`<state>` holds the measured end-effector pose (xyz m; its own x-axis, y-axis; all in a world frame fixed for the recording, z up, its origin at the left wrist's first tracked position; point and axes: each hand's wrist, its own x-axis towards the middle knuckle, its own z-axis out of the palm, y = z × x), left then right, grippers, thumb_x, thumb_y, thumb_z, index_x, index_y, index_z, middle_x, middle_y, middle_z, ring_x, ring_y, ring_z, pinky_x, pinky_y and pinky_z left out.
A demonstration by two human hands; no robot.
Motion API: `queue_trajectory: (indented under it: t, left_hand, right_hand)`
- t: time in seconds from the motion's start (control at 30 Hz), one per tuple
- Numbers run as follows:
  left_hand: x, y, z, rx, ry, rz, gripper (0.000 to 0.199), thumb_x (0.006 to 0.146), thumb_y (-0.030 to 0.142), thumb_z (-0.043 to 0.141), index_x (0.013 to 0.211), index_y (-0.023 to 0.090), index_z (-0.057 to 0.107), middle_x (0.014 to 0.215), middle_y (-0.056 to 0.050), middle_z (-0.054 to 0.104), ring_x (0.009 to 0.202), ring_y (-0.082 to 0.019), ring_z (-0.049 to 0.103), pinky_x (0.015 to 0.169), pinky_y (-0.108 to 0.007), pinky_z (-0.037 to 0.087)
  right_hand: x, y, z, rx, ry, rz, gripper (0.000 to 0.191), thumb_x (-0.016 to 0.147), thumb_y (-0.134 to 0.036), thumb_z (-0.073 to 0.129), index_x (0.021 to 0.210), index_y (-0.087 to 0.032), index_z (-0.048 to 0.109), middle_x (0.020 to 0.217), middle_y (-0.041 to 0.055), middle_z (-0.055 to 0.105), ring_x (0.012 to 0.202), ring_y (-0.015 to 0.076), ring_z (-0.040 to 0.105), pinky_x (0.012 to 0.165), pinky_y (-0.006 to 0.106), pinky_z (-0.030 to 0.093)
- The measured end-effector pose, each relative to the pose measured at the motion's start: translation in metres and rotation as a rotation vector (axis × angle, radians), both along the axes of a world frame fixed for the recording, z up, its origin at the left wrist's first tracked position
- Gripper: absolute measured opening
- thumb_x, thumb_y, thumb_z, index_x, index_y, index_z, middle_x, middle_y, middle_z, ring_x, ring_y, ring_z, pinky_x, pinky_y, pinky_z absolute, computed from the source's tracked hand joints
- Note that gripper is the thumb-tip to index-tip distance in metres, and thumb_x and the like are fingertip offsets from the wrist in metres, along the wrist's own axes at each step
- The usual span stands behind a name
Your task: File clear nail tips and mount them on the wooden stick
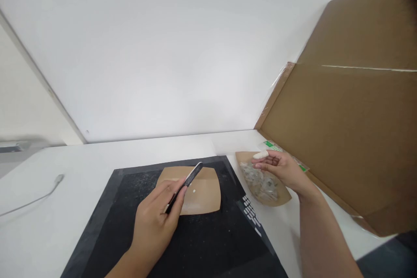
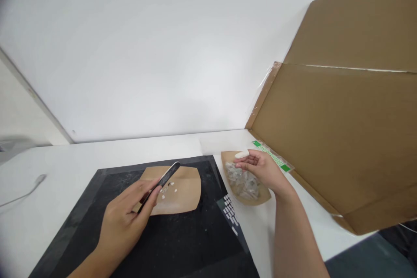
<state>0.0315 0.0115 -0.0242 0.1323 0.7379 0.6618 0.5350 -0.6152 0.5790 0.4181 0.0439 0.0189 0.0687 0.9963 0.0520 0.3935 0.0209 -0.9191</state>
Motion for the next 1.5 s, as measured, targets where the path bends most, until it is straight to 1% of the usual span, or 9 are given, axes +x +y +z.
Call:
queue_trajectory:
  t: [0.27, 0.37, 0.47, 0.63, 0.77, 0.9, 1.07, 1.27, 1.5]
  left_hand:
    - [-0.001, 0.0, -0.002, 0.019, 0.001, 0.0, 0.022, 0.1, 0.022, 0.064, 0.119, 0.024, 0.075, 0.11, -0.003, 0.077, 0.098, -0.017, 0.073, 0.091, -0.025, 0.055]
    - [-0.001, 0.0, -0.002, 0.02, 0.002, 0.0, 0.022, 0.099, 0.022, 0.064, 0.119, 0.024, 0.075, 0.109, -0.003, 0.077, 0.098, -0.017, 0.073, 0.091, -0.025, 0.055]
    - [0.0, 0.0, -0.002, 0.013, 0.0, 0.004, 0.022, 0.1, 0.022, 0.063, 0.118, 0.023, 0.075, 0.109, -0.004, 0.077, 0.098, -0.018, 0.073, 0.09, -0.027, 0.056]
    - [0.001, -0.001, -0.003, -0.03, -0.036, -0.007, 0.026, 0.099, 0.024, 0.063, 0.123, 0.023, 0.073, 0.111, -0.005, 0.076, 0.095, -0.019, 0.073, 0.085, -0.028, 0.058]
    - [0.003, -0.003, 0.0, -0.11, -0.089, -0.059, 0.028, 0.101, 0.021, 0.06, 0.126, 0.024, 0.071, 0.109, -0.006, 0.073, 0.084, -0.015, 0.071, 0.069, -0.023, 0.056]
    - [0.004, -0.004, 0.004, -0.124, -0.101, -0.108, 0.028, 0.102, 0.016, 0.057, 0.124, 0.024, 0.073, 0.105, -0.006, 0.07, 0.084, -0.014, 0.069, 0.069, -0.022, 0.056]
    - [0.006, -0.003, 0.006, -0.062, -0.107, -0.18, 0.028, 0.1, 0.011, 0.057, 0.119, 0.023, 0.074, 0.107, -0.007, 0.069, 0.098, -0.017, 0.068, 0.084, -0.027, 0.057]
    - [0.007, -0.002, 0.009, -0.049, -0.137, -0.209, 0.024, 0.096, 0.011, 0.066, 0.115, 0.022, 0.076, 0.104, -0.006, 0.07, 0.098, -0.016, 0.069, 0.088, -0.027, 0.056]
    - [0.006, 0.0, 0.007, -0.057, -0.149, -0.186, 0.02, 0.092, 0.014, 0.074, 0.108, 0.024, 0.079, 0.103, -0.005, 0.069, 0.092, -0.016, 0.07, 0.081, -0.026, 0.06]
  right_hand:
    - [-0.04, -0.007, 0.015, 0.075, 0.027, 0.024, 0.045, 0.073, -0.059, 0.087, 0.087, -0.019, 0.072, 0.1, 0.0138, 0.081, 0.097, 0.0337, 0.076, 0.073, 0.041, 0.061]
    - [-0.054, -0.006, 0.013, 0.118, 0.105, 0.02, 0.042, 0.073, -0.055, 0.089, 0.08, -0.02, 0.067, 0.099, 0.0115, 0.081, 0.1, 0.032, 0.076, 0.076, 0.038, 0.061]
    - [-0.07, -0.004, 0.008, 0.128, 0.171, 0.073, 0.037, 0.075, -0.051, 0.089, 0.085, -0.021, 0.07, 0.102, 0.0103, 0.081, 0.097, 0.0281, 0.077, 0.078, 0.037, 0.061]
    - [-0.114, -0.008, 0.003, 0.123, 0.252, 0.163, 0.031, 0.078, -0.048, 0.087, 0.087, -0.022, 0.072, 0.092, 0.0071, 0.081, 0.083, 0.023, 0.075, 0.062, 0.031, 0.057]
    - [-0.15, -0.016, -0.004, 0.091, 0.322, 0.243, 0.026, 0.08, -0.045, 0.086, 0.088, -0.023, 0.075, 0.09, 0.0058, 0.08, 0.08, 0.0212, 0.074, 0.06, 0.03, 0.055]
    - [-0.172, -0.024, -0.011, 0.022, 0.404, 0.278, 0.026, 0.077, -0.043, 0.088, 0.084, -0.023, 0.072, 0.092, 0.0053, 0.08, 0.08, 0.0209, 0.073, 0.056, 0.027, 0.053]
    - [-0.184, -0.03, -0.013, -0.037, 0.479, 0.242, 0.031, 0.076, -0.043, 0.09, 0.084, -0.021, 0.069, 0.085, 0.0052, 0.078, 0.073, 0.0171, 0.07, 0.048, 0.021, 0.045]
    - [-0.185, -0.034, -0.011, -0.057, 0.504, 0.25, 0.03, 0.078, -0.041, 0.089, 0.087, -0.021, 0.069, 0.09, 0.0062, 0.079, 0.079, 0.0172, 0.072, 0.049, 0.018, 0.045]
    - [-0.187, -0.036, -0.013, -0.004, 0.507, 0.235, 0.024, 0.079, -0.034, 0.089, 0.085, -0.021, 0.068, 0.091, 0.0034, 0.079, 0.086, 0.0165, 0.073, 0.077, 0.027, 0.059]
